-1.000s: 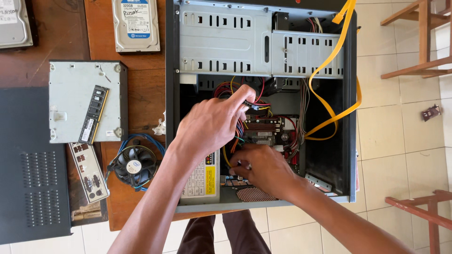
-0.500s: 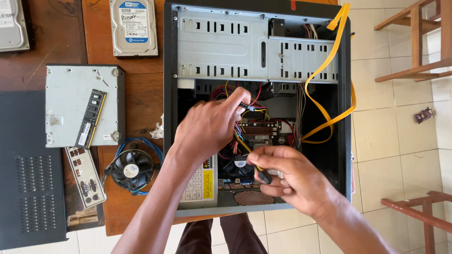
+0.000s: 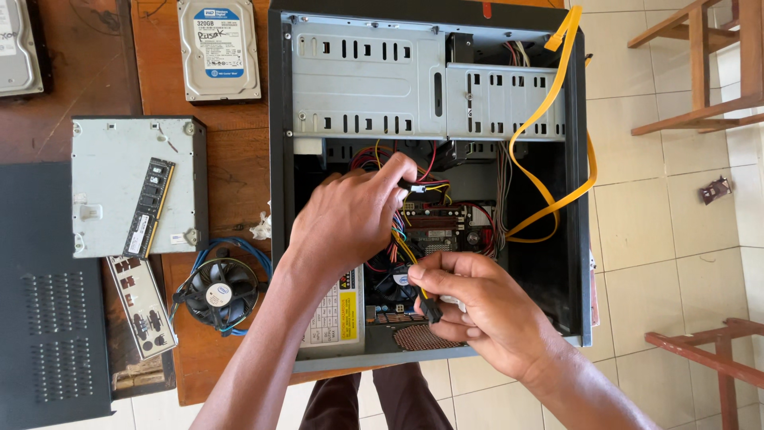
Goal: The person connects various internal cables inside a desktop computer case, including power and data cables to the motherboard and drives. The person handles the power supply unit and organizes the wiring within the case.
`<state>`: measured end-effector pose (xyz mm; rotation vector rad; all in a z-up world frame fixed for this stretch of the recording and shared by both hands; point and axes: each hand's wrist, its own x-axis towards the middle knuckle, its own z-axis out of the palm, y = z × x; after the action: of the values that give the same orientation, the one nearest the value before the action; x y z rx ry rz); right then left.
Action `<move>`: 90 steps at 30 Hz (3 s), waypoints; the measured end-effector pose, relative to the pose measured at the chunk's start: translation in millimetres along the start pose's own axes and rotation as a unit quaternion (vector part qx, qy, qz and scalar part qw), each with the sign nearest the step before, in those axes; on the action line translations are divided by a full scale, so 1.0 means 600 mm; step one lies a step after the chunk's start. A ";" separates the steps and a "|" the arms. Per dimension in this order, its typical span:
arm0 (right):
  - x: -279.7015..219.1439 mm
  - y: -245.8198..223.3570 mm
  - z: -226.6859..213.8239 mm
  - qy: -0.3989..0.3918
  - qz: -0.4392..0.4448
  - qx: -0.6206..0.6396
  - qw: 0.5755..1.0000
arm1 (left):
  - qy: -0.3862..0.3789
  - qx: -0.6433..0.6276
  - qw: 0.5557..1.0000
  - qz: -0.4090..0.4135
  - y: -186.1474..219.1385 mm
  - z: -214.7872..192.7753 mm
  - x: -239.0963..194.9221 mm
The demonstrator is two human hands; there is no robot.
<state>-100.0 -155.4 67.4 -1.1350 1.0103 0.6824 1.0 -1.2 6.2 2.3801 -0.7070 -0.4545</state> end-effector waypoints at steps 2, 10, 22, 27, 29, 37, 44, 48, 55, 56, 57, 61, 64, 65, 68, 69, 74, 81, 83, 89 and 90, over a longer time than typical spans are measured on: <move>-0.001 0.005 -0.003 -0.031 -0.012 -0.034 0.999 | 0.013 0.002 0.999 0.048 -0.004 0.001 -0.001; -0.042 0.028 -0.007 -0.121 -0.058 -0.320 0.938 | -0.049 -0.048 0.992 0.103 -0.009 -0.011 -0.007; 0.014 -0.111 -0.083 -0.171 -0.187 -0.105 0.962 | 0.252 -0.139 0.942 0.171 0.070 0.002 -0.086; 0.027 -0.142 -0.070 -0.212 -0.226 -0.085 0.947 | 0.108 0.169 0.975 0.095 0.076 0.092 -0.072; 0.029 -0.141 -0.067 -0.147 -0.193 -0.120 0.963 | 0.142 0.317 0.937 0.025 0.071 0.107 -0.062; 0.032 -0.132 -0.077 -0.126 -0.214 -0.140 0.959 | 0.042 0.193 0.980 0.025 0.130 0.179 -0.073; 0.038 -0.128 -0.116 -0.053 -0.221 -0.156 0.961 | -0.193 -0.096 0.976 0.013 0.120 0.076 -0.074; 0.012 -0.097 -0.129 -0.010 -0.212 -0.222 0.952 | -0.088 -0.164 0.982 0.007 0.055 -0.011 -0.075; -0.014 0.044 -0.111 0.017 -0.239 -0.381 0.893 | -0.103 0.126 0.987 0.006 -0.020 -0.011 0.026; -0.015 0.067 -0.103 -0.012 -0.289 -0.408 0.866 | -0.126 0.159 0.979 0.014 -0.027 0.016 0.042; -0.009 0.085 -0.100 -0.012 -0.290 -0.407 0.866 | -0.126 0.160 0.979 0.014 -0.026 0.026 0.062; -0.007 0.122 -0.088 0.025 -0.367 -0.427 0.826 | -0.103 0.322 0.929 0.147 -0.033 0.041 0.103; -0.015 0.122 -0.087 0.048 -0.361 -0.387 0.847 | -0.107 0.366 0.894 0.234 -0.021 0.028 0.092; -0.014 0.121 -0.087 0.050 -0.369 -0.379 0.847 | -0.113 0.386 0.874 0.273 -0.014 0.023 0.087; -0.017 0.125 -0.081 0.058 -0.368 -0.390 0.842 | -0.001 0.421 0.807 0.413 0.020 0.022 0.095; -0.017 0.127 -0.081 0.060 -0.367 -0.389 0.843 | -0.001 0.420 0.807 0.415 0.019 0.045 0.104; -0.019 0.133 -0.077 0.077 -0.360 -0.402 0.838 | -0.229 0.523 0.674 0.468 0.035 0.074 0.122; 0.018 0.168 -0.101 0.183 -0.453 -0.436 0.756 | -0.181 0.363 0.832 0.380 -0.010 0.036 0.109; 0.009 0.152 -0.103 0.195 -0.471 -0.422 0.750 | -0.202 0.232 0.892 0.331 -0.006 0.021 0.102; 0.035 0.118 -0.103 0.153 -0.448 -0.460 0.751 | -0.011 0.197 0.921 0.337 -0.033 0.003 0.136; 0.051 0.106 -0.104 0.151 -0.448 -0.461 0.751 | -0.011 0.197 0.922 0.335 -0.035 0.004 0.135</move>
<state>-160.3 -196.3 8.2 -2.4340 0.1908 0.1490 72.4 -35.5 -21.1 2.2784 -1.6690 -0.0394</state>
